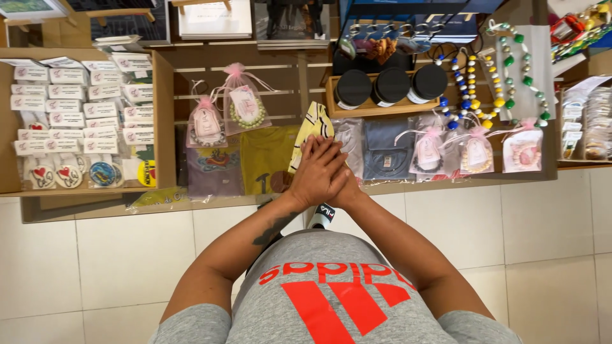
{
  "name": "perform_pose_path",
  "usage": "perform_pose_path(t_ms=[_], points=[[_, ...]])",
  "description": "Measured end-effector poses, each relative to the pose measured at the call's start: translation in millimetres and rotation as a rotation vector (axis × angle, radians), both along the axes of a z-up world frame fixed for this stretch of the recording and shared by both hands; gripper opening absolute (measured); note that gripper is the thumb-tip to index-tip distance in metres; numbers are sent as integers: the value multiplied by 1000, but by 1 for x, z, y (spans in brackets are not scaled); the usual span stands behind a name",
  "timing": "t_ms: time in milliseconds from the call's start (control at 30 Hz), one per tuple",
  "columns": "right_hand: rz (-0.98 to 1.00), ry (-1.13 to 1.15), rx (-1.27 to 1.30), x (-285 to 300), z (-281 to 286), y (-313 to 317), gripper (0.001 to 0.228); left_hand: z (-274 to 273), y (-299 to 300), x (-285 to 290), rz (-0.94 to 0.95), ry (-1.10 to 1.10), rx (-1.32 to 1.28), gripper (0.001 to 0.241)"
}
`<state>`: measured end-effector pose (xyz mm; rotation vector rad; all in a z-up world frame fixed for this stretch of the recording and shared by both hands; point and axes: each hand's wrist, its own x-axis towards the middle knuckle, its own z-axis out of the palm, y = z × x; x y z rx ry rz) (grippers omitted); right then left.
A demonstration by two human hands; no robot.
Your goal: Organizing and tidying up a retail souvenir display, including folding a fabric scrunchie and arranging small boxed items.
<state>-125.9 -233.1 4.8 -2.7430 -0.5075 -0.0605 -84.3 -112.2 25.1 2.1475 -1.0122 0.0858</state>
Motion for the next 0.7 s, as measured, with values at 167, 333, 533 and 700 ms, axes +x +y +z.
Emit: perform_pose_path(t_ms=[167, 333, 533, 700], points=[[-49, 70, 27, -38, -25, -51, 78, 4, -49, -29, -21, -13, 15, 46], [-99, 119, 119, -59, -32, -97, 72, -4, -99, -42, -86, -9, -12, 46], [-151, 358, 1458, -70, -65, -120, 64, -7, -125, -43, -105, 14, -17, 44], [-264, 363, 1773, -72, -95, -105, 61, -6, -110, -44, -120, 13, -21, 45]])
